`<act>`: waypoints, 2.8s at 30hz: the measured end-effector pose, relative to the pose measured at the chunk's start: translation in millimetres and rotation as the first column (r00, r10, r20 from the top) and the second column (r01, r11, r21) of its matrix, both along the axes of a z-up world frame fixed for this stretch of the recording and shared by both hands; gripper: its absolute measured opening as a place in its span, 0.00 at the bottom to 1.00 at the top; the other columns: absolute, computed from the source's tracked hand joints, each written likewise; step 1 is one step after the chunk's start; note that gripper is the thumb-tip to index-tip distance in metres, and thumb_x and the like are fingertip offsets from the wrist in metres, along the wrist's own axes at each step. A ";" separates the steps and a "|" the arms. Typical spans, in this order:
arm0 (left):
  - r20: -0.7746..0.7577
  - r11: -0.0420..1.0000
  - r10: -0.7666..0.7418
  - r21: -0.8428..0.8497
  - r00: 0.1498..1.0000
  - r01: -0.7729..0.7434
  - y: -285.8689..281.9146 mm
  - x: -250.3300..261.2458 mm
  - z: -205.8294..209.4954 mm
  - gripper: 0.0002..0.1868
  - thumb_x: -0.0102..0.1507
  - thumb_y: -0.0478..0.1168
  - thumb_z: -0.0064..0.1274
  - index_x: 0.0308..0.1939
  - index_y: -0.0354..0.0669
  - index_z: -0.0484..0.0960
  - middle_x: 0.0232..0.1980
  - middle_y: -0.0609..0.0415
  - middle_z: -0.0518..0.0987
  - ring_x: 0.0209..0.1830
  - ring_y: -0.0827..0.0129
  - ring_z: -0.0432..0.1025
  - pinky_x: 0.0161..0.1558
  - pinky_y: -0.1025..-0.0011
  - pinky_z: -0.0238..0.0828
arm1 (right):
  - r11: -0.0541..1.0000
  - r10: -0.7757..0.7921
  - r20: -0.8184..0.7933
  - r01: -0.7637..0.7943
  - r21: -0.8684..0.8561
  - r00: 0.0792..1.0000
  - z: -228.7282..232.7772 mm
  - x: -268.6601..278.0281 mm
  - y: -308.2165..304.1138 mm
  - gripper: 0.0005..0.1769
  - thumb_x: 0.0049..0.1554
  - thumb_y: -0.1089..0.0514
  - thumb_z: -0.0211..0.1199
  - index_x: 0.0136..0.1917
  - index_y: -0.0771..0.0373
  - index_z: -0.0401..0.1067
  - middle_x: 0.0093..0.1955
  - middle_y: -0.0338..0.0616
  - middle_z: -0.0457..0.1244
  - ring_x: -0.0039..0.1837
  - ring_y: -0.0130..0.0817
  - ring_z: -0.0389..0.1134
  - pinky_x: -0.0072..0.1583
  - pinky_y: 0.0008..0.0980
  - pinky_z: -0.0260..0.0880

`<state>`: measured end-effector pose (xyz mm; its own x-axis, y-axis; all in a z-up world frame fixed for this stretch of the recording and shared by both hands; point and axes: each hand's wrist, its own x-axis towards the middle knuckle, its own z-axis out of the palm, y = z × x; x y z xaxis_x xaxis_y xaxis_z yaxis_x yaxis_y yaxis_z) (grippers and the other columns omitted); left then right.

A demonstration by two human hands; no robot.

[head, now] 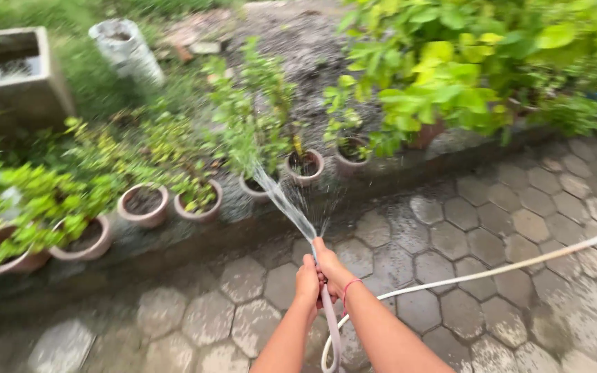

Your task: The person uses a hose to water a row of potted plants before moving along a garden path to water a large bush and other plants in the ground.

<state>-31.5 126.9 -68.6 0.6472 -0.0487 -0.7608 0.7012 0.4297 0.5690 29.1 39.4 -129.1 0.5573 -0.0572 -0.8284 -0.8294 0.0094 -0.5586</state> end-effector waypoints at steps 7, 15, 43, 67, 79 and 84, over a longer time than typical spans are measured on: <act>0.144 0.956 -0.133 0.278 0.981 0.089 29.9 1.7 -107.8 0.28 0.63 0.62 0.40 0.34 0.41 0.80 0.26 0.58 0.76 0.25 0.68 0.70 0.29 0.66 0.69 | 0.963 -0.242 -0.079 0.250 0.101 0.967 -29.9 -24.9 41.0 0.43 0.54 0.14 0.42 0.32 0.56 0.62 0.24 0.37 0.48 0.27 0.33 0.45 0.33 0.42 0.42; 0.158 0.942 0.248 0.189 0.956 -0.276 100.6 -40.8 -133.5 0.28 0.66 0.62 0.38 0.32 0.42 0.79 0.25 0.58 0.74 0.23 0.71 0.66 0.27 0.68 0.63 | 0.981 0.107 0.072 -0.117 0.152 0.992 -62.7 -38.8 122.3 0.39 0.59 0.20 0.46 0.32 0.56 0.63 0.24 0.35 0.49 0.26 0.32 0.44 0.31 0.40 0.40; 0.311 0.841 0.459 0.149 0.832 -0.520 126.3 -38.7 -45.8 0.28 0.67 0.58 0.37 0.41 0.37 0.83 0.32 0.54 0.80 0.30 0.69 0.72 0.34 0.66 0.68 | 0.954 0.297 0.232 -0.295 -0.047 0.926 25.5 -37.4 175.8 0.36 0.61 0.28 0.45 0.37 0.61 0.73 0.34 0.41 0.65 0.36 0.32 0.62 0.39 0.42 0.62; 0.169 0.862 -0.245 0.490 0.955 0.134 88.0 -19.0 -49.7 0.34 0.63 0.65 0.37 0.38 0.40 0.85 0.36 0.45 0.85 0.40 0.53 0.80 0.46 0.58 0.72 | 0.963 -0.269 0.030 0.269 -0.001 0.963 -3.8 -43.3 97.5 0.45 0.58 0.17 0.34 0.49 0.59 0.71 0.40 0.50 0.63 0.41 0.47 0.61 0.38 0.57 0.56; 0.163 0.859 0.104 0.483 0.981 -0.171 103.7 -25.4 -55.8 0.35 0.64 0.65 0.34 0.41 0.39 0.86 0.39 0.42 0.85 0.41 0.52 0.79 0.47 0.57 0.72 | 0.996 0.067 0.125 -0.059 -0.070 0.990 4.2 -27.9 134.5 0.43 0.60 0.22 0.39 0.46 0.63 0.75 0.42 0.50 0.65 0.42 0.43 0.62 0.41 0.53 0.59; 0.191 0.833 0.481 0.206 0.856 -0.514 123.4 -33.0 -54.1 0.31 0.66 0.59 0.34 0.44 0.37 0.85 0.38 0.43 0.84 0.35 0.57 0.78 0.41 0.56 0.73 | 0.930 0.368 0.219 -0.356 -0.092 0.904 2.2 -29.1 171.6 0.39 0.61 0.27 0.43 0.40 0.64 0.74 0.37 0.42 0.67 0.40 0.33 0.64 0.44 0.42 0.64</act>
<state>-64.5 250.3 -122.7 0.6245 0.4789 -0.6169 0.3454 0.5391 0.7681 0.0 211.0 -126.9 0.7207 0.1475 -0.6774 -0.6202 -0.2996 -0.7250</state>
